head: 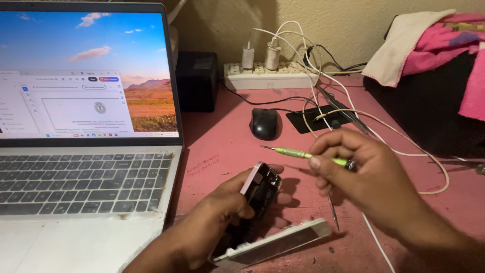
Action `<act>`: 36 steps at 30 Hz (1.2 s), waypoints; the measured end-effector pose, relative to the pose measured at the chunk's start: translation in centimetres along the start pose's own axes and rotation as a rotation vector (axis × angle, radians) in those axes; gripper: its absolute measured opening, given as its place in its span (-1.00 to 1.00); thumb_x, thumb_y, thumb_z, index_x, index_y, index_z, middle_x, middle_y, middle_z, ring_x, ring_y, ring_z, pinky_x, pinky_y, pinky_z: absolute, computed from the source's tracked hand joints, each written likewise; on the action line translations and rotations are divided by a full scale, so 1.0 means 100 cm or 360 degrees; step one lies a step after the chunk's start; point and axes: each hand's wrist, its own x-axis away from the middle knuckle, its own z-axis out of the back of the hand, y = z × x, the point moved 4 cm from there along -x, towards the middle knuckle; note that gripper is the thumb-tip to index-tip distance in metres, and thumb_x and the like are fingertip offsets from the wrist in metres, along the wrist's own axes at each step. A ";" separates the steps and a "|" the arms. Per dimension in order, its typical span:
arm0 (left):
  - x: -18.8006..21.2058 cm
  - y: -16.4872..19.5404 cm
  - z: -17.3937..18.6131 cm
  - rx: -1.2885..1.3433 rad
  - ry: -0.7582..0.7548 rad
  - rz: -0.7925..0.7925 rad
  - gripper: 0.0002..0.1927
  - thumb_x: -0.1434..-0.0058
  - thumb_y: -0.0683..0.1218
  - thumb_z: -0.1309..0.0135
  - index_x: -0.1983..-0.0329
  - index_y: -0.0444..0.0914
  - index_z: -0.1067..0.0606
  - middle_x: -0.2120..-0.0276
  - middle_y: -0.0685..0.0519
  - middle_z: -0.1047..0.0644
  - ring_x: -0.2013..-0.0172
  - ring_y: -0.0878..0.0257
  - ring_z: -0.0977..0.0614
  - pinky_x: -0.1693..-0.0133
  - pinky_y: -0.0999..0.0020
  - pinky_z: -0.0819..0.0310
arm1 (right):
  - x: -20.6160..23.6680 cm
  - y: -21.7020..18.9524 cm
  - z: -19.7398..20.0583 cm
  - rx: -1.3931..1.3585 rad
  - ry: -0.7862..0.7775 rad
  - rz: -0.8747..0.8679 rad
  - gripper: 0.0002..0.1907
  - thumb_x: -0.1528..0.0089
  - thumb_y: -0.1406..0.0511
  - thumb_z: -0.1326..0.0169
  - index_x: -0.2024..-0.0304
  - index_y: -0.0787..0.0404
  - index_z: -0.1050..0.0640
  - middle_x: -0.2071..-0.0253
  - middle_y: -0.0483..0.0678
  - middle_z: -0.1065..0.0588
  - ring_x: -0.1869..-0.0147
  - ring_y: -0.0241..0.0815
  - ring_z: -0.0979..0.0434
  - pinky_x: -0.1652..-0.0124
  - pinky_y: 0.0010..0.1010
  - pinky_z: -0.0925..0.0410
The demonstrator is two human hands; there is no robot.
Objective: The person uses a green-handled screwdriver to remove screws and pry open a smartphone. They detach the back cover, disconnect the battery, and remove the battery from the device.
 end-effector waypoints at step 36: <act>0.004 0.004 -0.021 -0.0086 0.0021 -0.0409 -0.50 -0.30 -0.04 0.08 -0.24 -0.37 -0.46 0.22 -0.06 -0.57 0.20 0.17 -0.69 0.23 0.34 -0.58 | 0.030 -0.010 -0.001 -0.0467 0.0011 0.0446 -0.82 -0.50 0.29 0.27 -0.04 0.29 -0.26 -0.07 0.42 -0.54 0.15 -0.19 -0.49 0.16 -0.38 -0.47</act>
